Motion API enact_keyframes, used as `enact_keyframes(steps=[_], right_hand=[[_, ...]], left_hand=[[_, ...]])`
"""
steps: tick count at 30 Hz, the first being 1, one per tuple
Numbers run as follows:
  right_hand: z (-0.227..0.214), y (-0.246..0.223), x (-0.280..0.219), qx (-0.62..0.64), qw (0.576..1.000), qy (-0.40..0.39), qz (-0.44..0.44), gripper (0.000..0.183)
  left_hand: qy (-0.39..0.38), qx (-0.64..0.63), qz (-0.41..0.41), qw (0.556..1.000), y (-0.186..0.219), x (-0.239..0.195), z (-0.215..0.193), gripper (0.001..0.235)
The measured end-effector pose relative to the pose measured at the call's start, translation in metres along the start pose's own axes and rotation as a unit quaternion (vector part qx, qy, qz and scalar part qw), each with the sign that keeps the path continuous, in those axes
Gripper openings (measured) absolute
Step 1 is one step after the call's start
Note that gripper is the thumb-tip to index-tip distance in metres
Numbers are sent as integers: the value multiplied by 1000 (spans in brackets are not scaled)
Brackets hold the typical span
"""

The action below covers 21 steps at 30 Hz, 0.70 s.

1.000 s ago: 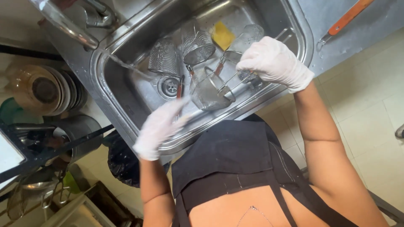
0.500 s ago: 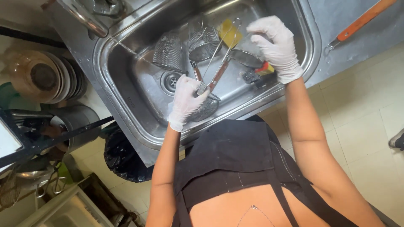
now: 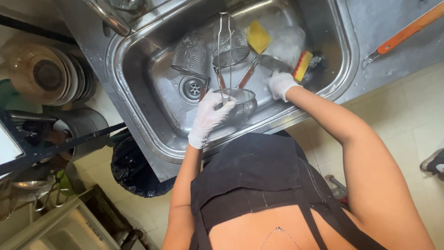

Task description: Cleaning and rinsing metal mesh strainers in a commercial kitchen sink using a scrubber and steel wool.

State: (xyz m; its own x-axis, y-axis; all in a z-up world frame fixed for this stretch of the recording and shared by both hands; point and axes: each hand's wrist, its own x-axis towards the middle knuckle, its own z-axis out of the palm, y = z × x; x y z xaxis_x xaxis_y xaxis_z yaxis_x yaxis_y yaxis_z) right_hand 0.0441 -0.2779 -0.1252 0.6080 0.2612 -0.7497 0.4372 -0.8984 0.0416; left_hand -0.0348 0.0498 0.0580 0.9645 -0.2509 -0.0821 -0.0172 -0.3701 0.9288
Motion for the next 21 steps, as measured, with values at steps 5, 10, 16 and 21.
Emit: enact_keyframes(steps=[5,10,16,21], right_hand=[[20,-11,0,15,994,-48,-101,40],[-49,-18,-54,49,980,-137,-136,41],[-164,-29,-162,370,918,-89,-108,43],[-166,-80,-169,695,641,291,-149,59]], left_hand=[[-28,-11,-90,996,-4,5,-2,27],[-32,-5,-135,990,-6,10,-1,24],[16,-25,-109,994,-11,9,-1,22],[46,-19,-33,998,11,12,6,25]])
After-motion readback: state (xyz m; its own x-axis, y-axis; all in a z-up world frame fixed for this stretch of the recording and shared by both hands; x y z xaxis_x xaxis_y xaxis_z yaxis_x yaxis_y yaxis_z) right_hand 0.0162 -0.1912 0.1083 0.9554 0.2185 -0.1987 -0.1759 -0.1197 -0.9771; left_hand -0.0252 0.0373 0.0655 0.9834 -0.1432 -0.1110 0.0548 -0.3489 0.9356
